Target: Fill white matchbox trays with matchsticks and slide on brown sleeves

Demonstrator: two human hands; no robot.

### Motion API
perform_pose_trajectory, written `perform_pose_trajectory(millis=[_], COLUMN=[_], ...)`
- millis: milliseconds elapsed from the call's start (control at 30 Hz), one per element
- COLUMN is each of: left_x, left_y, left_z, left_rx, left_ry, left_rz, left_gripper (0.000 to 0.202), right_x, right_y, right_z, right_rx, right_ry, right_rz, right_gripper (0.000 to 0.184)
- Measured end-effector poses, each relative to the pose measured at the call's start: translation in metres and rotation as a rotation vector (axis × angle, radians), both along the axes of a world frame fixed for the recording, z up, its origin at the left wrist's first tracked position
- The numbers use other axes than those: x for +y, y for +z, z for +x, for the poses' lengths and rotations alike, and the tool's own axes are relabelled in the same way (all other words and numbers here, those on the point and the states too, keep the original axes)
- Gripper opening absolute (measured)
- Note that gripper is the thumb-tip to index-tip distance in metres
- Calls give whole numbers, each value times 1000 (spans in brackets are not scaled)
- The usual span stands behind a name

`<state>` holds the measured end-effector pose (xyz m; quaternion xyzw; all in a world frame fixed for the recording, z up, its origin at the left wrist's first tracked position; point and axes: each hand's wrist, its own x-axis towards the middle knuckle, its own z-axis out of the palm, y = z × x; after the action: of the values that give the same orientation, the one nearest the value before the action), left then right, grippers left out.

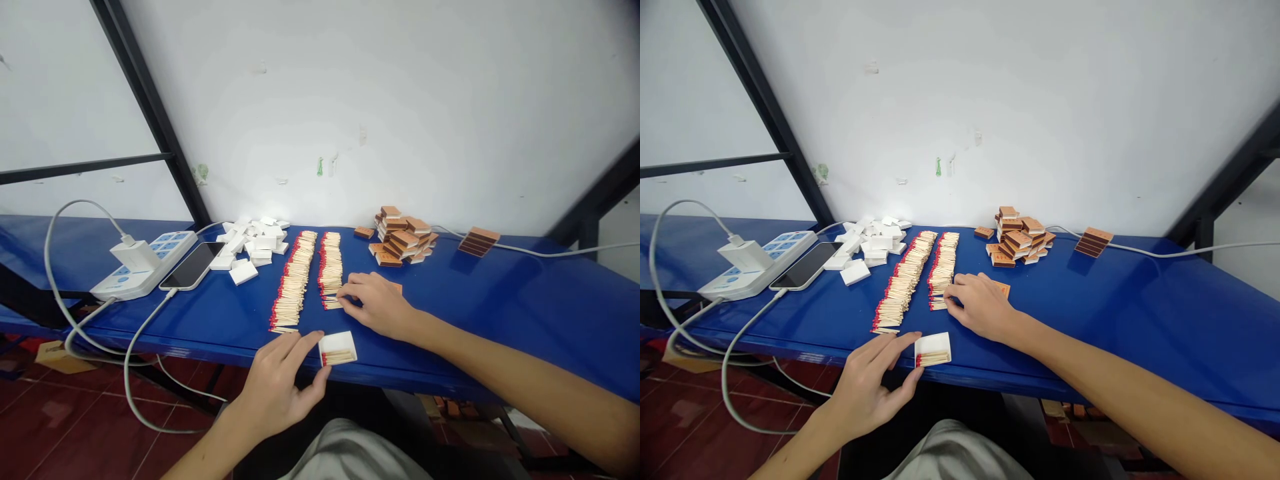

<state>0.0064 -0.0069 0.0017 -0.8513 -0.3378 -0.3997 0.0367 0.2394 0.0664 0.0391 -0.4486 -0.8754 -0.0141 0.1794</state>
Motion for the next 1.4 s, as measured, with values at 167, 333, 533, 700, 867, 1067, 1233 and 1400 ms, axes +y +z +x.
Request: perform_pose_trajectory(millis=[167, 333, 533, 700, 867, 1067, 1233, 1400], left_x=[1, 1, 0, 1, 1, 0, 0, 0], left_y=[0, 1, 1, 0, -1, -1, -1, -1], left_z=[0, 0, 1, 0, -1, -1, -1, -1], left_rx=[-1, 0, -2, 2, 3, -3, -7, 0], left_ry=[-3, -1, 2, -2, 0, -3, -9, -20], left_rz=[1, 2, 11, 0, -1, 2, -1, -11], left_gripper=[29, 30, 29, 29, 30, 30, 31, 32], right_x=[3, 2, 1, -2, -3, -4, -6, -7], right_y=[-3, -3, -2, 3, 3, 3, 3, 4], right_z=[1, 2, 2, 1, 0, 1, 2, 2], right_rx=[41, 60, 72, 38, 0, 35, 44, 35], right_ry=[26, 62, 57, -24, -14, 19, 32, 39], right_rz=[-10, -7, 5, 58, 41, 33, 31, 21], right_gripper=[16, 17, 25, 29, 33, 30, 31, 28])
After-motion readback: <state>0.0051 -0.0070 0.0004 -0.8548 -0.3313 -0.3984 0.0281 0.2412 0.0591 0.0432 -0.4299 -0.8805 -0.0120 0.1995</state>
